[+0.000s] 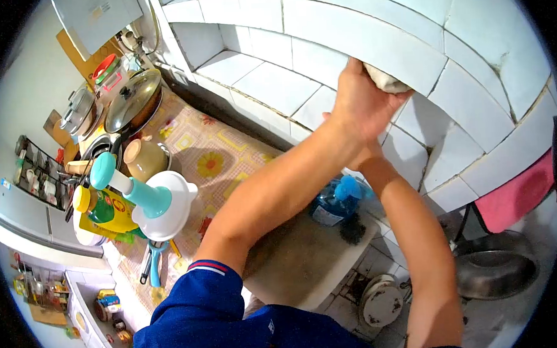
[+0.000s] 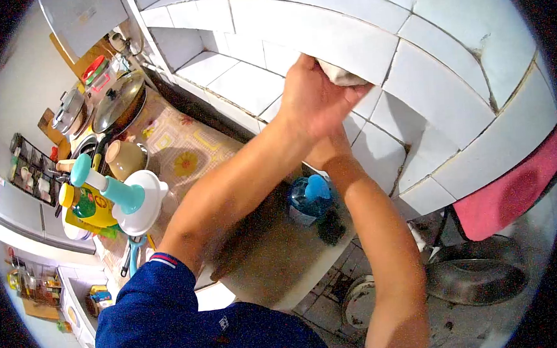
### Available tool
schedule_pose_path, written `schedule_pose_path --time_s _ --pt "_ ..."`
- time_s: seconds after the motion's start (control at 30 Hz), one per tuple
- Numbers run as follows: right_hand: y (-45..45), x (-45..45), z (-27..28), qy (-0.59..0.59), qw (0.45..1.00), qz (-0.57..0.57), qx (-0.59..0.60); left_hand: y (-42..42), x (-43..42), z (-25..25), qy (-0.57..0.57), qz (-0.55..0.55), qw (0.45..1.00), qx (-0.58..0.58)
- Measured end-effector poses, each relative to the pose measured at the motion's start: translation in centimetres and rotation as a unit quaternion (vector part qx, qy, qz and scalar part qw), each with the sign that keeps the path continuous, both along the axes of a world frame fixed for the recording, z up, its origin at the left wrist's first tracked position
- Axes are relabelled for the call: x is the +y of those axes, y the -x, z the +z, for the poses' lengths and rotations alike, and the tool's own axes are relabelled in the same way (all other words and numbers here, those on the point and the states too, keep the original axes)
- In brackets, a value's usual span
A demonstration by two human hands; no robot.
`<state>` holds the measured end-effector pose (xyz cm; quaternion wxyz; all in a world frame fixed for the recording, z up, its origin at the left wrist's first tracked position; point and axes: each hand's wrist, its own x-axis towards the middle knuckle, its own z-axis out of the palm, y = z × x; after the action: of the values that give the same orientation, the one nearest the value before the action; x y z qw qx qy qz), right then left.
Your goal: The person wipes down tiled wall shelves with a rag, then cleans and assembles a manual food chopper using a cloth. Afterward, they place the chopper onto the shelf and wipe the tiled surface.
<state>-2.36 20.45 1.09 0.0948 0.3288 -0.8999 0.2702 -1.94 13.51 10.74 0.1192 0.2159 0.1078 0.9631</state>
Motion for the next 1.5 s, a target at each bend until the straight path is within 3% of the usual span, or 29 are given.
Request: schedule_pose_path --time_s 0.1,0.13,0.17,0.23,0.4,0.47,0.53,0.63,0.7,0.73,0.77,0.87,0.9,0.93,1.0,1.03,1.07,1.1,1.13,1.17,1.23,1.33,1.4,1.43,1.5 --pt "-0.2 -0.2 0.7 -0.132 0.990 -0.043 0.035 4.3 -4.6 -0.1 0.023 0.106 0.994 -0.018" --pt "0.2 -0.4 0.0 -0.144 0.985 -0.066 0.065 7.4 -7.9 -0.8 0.069 0.193 0.979 -0.012" --pt "0.3 -0.2 -0.9 -0.078 0.990 -0.052 0.103 9.8 -11.3 -0.7 0.076 0.253 0.964 -0.015" --pt "0.4 -0.5 -0.6 -0.097 0.990 -0.063 0.086 15.5 -19.8 -0.5 0.078 0.334 0.939 0.011" --pt "0.3 -0.5 0.3 -0.074 0.995 -0.046 0.049 19.4 -31.1 0.0 0.034 0.368 0.929 0.021" --pt "0.3 -0.6 0.4 -0.070 0.995 -0.041 0.052 20.2 -30.2 -0.4 0.030 0.359 0.932 0.030" --pt "0.4 -0.6 0.3 -0.101 0.993 -0.049 0.048 20.3 -27.8 -0.5 -0.015 0.269 0.959 0.087" --pt "0.4 -0.7 -0.6 -0.107 0.989 -0.075 0.071 13.1 -15.9 -0.3 0.045 0.202 0.978 0.032" --pt "0.3 -0.6 0.3 -0.138 0.987 -0.064 0.042 10.4 -7.4 -2.3 -0.075 0.053 0.992 0.087" --pt "1.8 0.2 -2.3 0.020 0.998 0.024 0.050 6.2 -3.6 -1.7 -0.007 0.053 0.998 0.021" --pt "1.9 0.5 -2.9 0.030 0.997 0.028 0.059 2.0 0.4 -0.7 0.004 0.060 0.998 0.013" --pt "0.2 0.0 -1.7 -0.080 0.988 -0.053 0.117 -3.5 6.2 -0.7 -0.031 -0.111 0.993 0.023" --pt "-0.2 -0.3 -0.4 -0.094 0.992 -0.066 0.054 -4.6 6.6 -0.3 -0.046 -0.151 0.987 -0.005" --pt "0.3 -0.2 -1.2 -0.095 0.992 -0.066 0.055 -4.1 6.3 -0.5 -0.065 -0.150 0.986 0.029" --pt "2.0 0.4 -5.2 0.168 0.985 0.044 -0.017 -2.4 3.1 -0.6 0.052 -0.040 0.998 0.007" --pt "1.9 0.3 -4.4 0.127 0.991 0.032 -0.007 -0.1 1.1 -0.9 0.012 -0.006 1.000 0.013" --pt "1.7 0.3 -3.5 0.086 0.996 0.021 0.003 1.4 -2.1 -0.3 0.044 0.093 0.995 -0.012" --pt "0.6 -0.3 -0.2 -0.128 0.989 -0.054 0.057 6.8 -6.8 -1.9 0.014 0.150 0.988 0.009" --pt "0.3 -0.8 0.4 -0.164 0.982 -0.081 0.045 12.2 -11.4 -3.6 -0.017 0.207 0.978 0.030" --pt "0.6 -0.3 -1.0 -0.083 0.990 -0.062 0.095 15.0 -16.7 -2.9 -0.034 0.236 0.971 0.026" --pt "0.4 -0.7 -0.1 -0.094 0.992 -0.063 0.063 18.6 -25.6 -2.3 -0.079 0.271 0.959 0.013" --pt "0.2 -0.7 0.8 -0.097 0.993 -0.050 0.036 15.6 -25.7 1.2 -0.094 0.296 0.950 -0.021" --pt "0.4 -0.5 -0.4 -0.092 0.993 -0.052 0.061 13.8 -22.9 1.5 -0.033 0.326 0.944 -0.029" --pt "0.6 -0.4 -0.6 -0.092 0.990 -0.058 0.084 14.8 -21.9 -0.7 -0.012 0.252 0.966 0.059" --pt "0.6 -0.3 0.2 -0.120 0.991 -0.044 0.046 9.4 -9.7 -1.3 -0.060 0.135 0.988 0.045"
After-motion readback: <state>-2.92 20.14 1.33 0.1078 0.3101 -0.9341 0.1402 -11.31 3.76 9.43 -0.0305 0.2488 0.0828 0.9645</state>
